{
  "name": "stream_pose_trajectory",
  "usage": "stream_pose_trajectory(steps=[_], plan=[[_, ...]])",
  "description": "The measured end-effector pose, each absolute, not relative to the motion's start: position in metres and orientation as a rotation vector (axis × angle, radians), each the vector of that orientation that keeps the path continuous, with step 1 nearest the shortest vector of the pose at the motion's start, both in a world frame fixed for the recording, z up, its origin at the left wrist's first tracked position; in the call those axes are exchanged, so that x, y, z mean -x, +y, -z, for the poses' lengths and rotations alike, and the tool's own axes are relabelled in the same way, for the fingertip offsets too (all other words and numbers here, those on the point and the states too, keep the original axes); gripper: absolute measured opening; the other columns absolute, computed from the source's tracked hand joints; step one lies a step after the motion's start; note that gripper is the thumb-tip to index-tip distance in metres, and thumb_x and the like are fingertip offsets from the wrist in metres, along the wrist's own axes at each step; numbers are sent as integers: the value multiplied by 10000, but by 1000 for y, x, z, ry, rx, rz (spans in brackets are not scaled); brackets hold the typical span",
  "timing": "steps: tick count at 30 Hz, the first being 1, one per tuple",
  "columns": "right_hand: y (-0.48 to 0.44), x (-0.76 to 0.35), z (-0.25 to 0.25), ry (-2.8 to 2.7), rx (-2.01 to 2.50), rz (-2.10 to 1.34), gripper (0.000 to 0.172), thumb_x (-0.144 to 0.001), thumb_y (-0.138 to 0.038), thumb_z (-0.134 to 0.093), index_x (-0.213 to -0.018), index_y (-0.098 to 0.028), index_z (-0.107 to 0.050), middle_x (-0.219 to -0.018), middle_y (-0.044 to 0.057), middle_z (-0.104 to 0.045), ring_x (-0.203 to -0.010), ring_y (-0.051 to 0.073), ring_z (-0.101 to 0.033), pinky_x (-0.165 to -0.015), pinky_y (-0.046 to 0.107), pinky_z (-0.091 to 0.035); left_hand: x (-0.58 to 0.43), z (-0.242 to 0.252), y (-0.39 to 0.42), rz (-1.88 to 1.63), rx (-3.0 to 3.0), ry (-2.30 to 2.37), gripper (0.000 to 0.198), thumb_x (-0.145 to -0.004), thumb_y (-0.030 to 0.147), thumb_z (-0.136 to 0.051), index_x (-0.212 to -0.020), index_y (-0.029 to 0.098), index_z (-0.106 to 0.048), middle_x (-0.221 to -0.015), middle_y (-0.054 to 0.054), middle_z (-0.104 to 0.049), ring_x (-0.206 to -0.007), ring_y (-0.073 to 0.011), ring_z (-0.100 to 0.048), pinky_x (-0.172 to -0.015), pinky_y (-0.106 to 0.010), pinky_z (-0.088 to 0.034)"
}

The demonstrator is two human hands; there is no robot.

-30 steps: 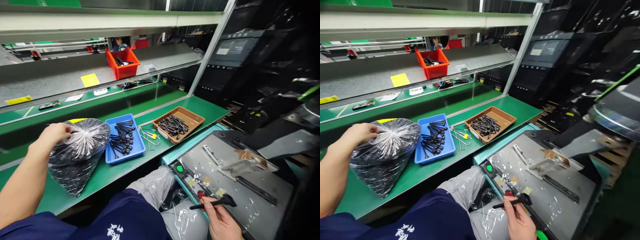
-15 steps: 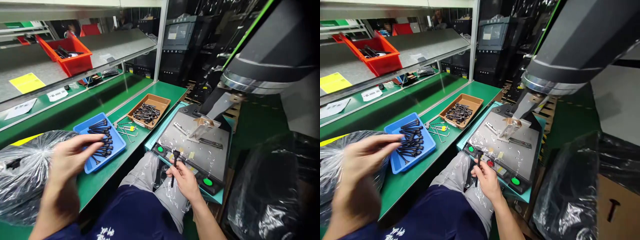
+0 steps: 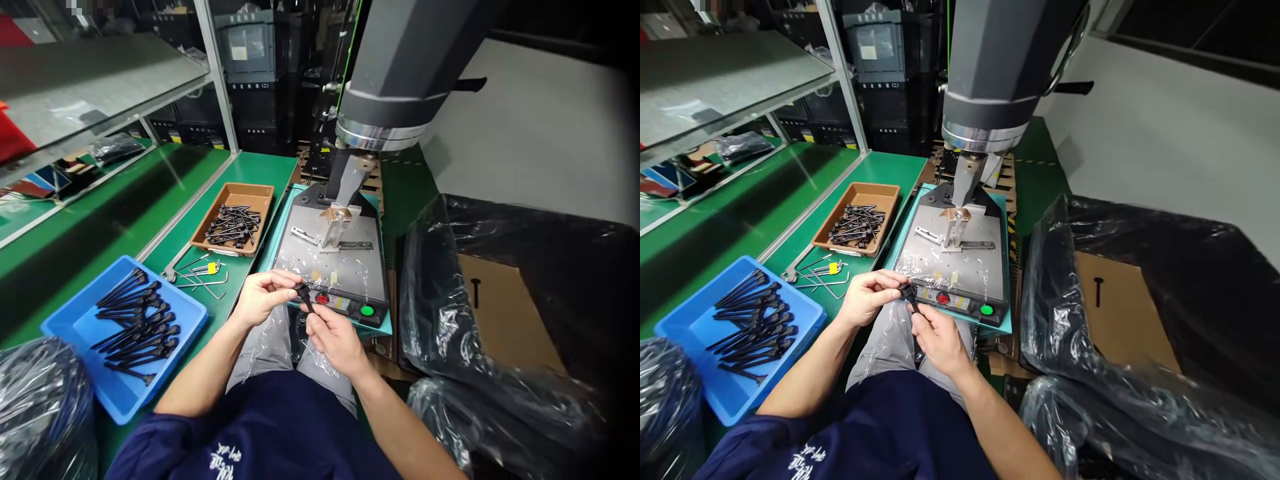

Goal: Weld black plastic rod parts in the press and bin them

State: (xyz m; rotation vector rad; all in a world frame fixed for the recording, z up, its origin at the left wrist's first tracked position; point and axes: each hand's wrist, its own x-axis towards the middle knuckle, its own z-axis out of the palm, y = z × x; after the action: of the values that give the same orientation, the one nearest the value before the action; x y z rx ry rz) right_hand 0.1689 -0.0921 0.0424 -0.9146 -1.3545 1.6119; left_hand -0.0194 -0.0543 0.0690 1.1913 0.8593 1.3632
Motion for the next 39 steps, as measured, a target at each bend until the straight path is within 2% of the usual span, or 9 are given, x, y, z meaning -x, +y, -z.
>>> stream_pose_trajectory(steps=[12, 16, 19, 21, 23, 26, 31, 35, 39], plan=[[-93, -145, -31, -1112, 905, -1751, 398, -923, -525, -594, -1059, -154, -643, -634, -38, -478, -366, 55, -339, -345, 196, -243, 17, -56, -51, -1449, -1077, 895, 174, -693, 286, -814, -801, 169, -745, -971, -91, -761, -944, -226, -711, -916, -417, -552], [-95, -140, -27, -1326, 1093, -1412, 370, -956, -497, -542, -1093, -174, -660, -651, -13, -499, -438, 103, -423, -405, 231, -359, 13, -54, -52, -1471, -1028, 896, 154, -702, 270, -808, -810, 172, -759, -980, -87, -762, -950, -224, -710, -946, -414, -538], [-93, -141, -27, -1537, 1218, -1024, 319, -969, -442, -527, -1091, -191, -682, -719, 37, -580, -587, 175, -534, -570, 299, -470, 10, -53, -50, -1478, -983, 912, 169, -690, 270, -816, -812, 166, -762, -988, -95, -760, -974, -236, -704, -945, -418, -538], [-91, -142, -27, -1589, 1232, -894, 300, -971, -418, -525, -1080, -191, -689, -749, 52, -599, -649, 195, -553, -651, 326, -485, 8, -52, -49, -1483, -941, 902, 177, -678, 271, -823, -806, 166, -761, -993, -96, -759, -985, -239, -701, -947, -422, -536], [-91, -142, -27, -1535, 1210, -991, 311, -972, -431, -525, -1074, -185, -683, -706, 31, -564, -594, 171, -520, -587, 304, -467, 7, -51, -47, -1481, -918, 880, 172, -668, 267, -830, -785, 166, -754, -986, -95, -759, -989, -240, -698, -953, -429, -530], [-91, -142, -30, -1310, 1096, -1393, 367, -952, -500, -549, -1053, -166, -659, -619, -27, -462, -441, 102, -394, -409, 232, -341, 6, -51, -44, -1450, -912, 839, 168, -661, 270, -835, -743, 162, -735, -969, -92, -760, -973, -238, -700, -949, -441, -527], [-89, -145, -38, -951, 885, -1820, 389, -855, -533, -678, -973, -168, -609, -610, -62, -452, -357, 42, -289, -321, 168, -207, 7, -52, -41, -1428, -980, 832, 186, -683, 296, -823, -734, 154, -714, -973, -101, -754, -941, -232, -702, -923, -446, -539], [-88, -148, -41, -868, 847, -1895, 395, -835, -543, -693, -947, -182, -580, -602, -79, -439, -346, 32, -242, -303, 150, -186, 8, -50, -40, -1405, -1156, 783, 230, -690, 286, -821, -849, 158, -716, -1048, -117, -732, -981, -221, -695, -903, -403, -559], [-88, -148, -38, -1002, 907, -1729, 380, -866, -533, -669, -843, -173, -552, -595, -67, -430, -365, 38, -302, -330, 155, -209, 7, -46, -39, -1408, -1252, 708, 266, -687, 263, -826, -890, 160, -689, -1080, -112, -710, -973, -207, -695, -842, -347, -579]])
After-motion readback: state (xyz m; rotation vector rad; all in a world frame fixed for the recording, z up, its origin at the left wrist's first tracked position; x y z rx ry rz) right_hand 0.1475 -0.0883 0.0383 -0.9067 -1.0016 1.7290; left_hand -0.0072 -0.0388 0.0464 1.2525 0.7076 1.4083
